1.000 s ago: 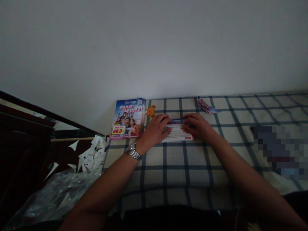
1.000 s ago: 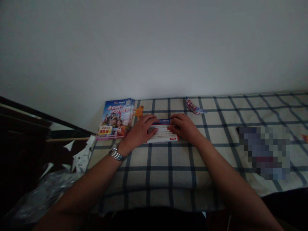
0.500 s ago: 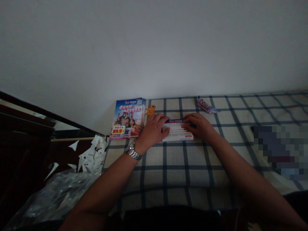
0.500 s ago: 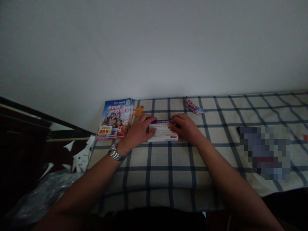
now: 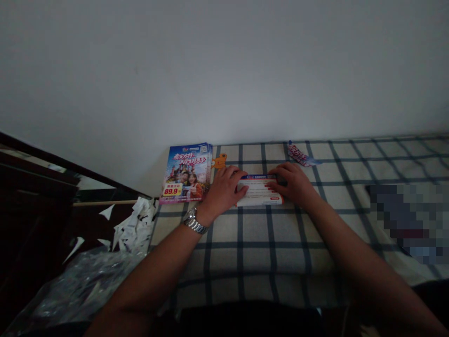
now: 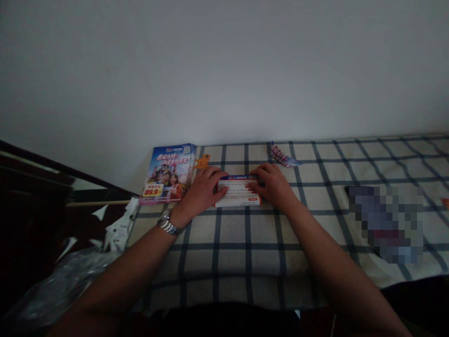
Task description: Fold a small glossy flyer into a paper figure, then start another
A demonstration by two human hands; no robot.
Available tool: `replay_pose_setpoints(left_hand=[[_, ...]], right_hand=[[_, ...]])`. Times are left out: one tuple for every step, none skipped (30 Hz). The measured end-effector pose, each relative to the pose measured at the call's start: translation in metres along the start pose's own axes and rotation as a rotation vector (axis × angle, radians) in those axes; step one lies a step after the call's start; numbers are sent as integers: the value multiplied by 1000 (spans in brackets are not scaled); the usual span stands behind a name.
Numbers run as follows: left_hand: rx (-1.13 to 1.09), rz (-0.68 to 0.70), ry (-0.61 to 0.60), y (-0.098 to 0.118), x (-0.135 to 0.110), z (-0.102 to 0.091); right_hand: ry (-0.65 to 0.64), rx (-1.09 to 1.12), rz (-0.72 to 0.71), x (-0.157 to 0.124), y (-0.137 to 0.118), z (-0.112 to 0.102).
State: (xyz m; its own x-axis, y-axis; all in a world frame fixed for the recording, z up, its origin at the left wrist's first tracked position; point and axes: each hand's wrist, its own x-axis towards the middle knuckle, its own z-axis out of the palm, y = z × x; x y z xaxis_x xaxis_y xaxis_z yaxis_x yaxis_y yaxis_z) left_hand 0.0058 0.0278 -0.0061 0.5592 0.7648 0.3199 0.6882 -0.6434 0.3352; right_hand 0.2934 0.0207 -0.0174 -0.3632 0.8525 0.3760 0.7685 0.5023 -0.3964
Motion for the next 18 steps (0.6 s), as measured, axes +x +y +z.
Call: replay_pose_setpoints(left_hand=[[-2,1,2,0,0,0],[-3,2,5,0,0,1],[-4,3,8,0,0,1],[-3,3,9,0,0,1],[-2,1,9,0,0,2],[-2,-1,9,0,0,2],[-3,-5,9,0,0,2],[-5,-8,7,-1,0,3],[-7,-12,7,-1,0,3],[-10,-15,6,-1,0,3],[-12,-17,7,-2,0,3],[-14,-16,6,-2,0,3],[-16,-15,7,-2,0,3],[-19,-14,8,-3,0,3],[-22,-13,9,-3,0,3],[-23,-13,8,-3,0,3],[-24,-16,8,-3,1,3],[-24,-18,6,-2,1,2]], right_hand=[[5,-6,-2,0,1,0],[8,-10,-5,0,2,1],[9,-11,-8,-1,3,1],[11,-10,-10,-1,3,1],[12,-8,-11,-1,4,1],[14,-5,-8,-1,4,1],[13,-1,-3,-2,4,1],[11,7,3,-2,4,0],[7,17,10,-2,5,0],[2,30,16,-2,5,0],[-2,42,21,-2,6,-1],[-5,52,23,-2,6,-1],[-6,60,22,-2,7,-1],[-5,64,20,-2,8,-1],[-2,66,18,-2,8,-1],[2,65,18,-2,9,-1],[4,64,20,-2,9,-1],[7,63,22,-2,9,0]])
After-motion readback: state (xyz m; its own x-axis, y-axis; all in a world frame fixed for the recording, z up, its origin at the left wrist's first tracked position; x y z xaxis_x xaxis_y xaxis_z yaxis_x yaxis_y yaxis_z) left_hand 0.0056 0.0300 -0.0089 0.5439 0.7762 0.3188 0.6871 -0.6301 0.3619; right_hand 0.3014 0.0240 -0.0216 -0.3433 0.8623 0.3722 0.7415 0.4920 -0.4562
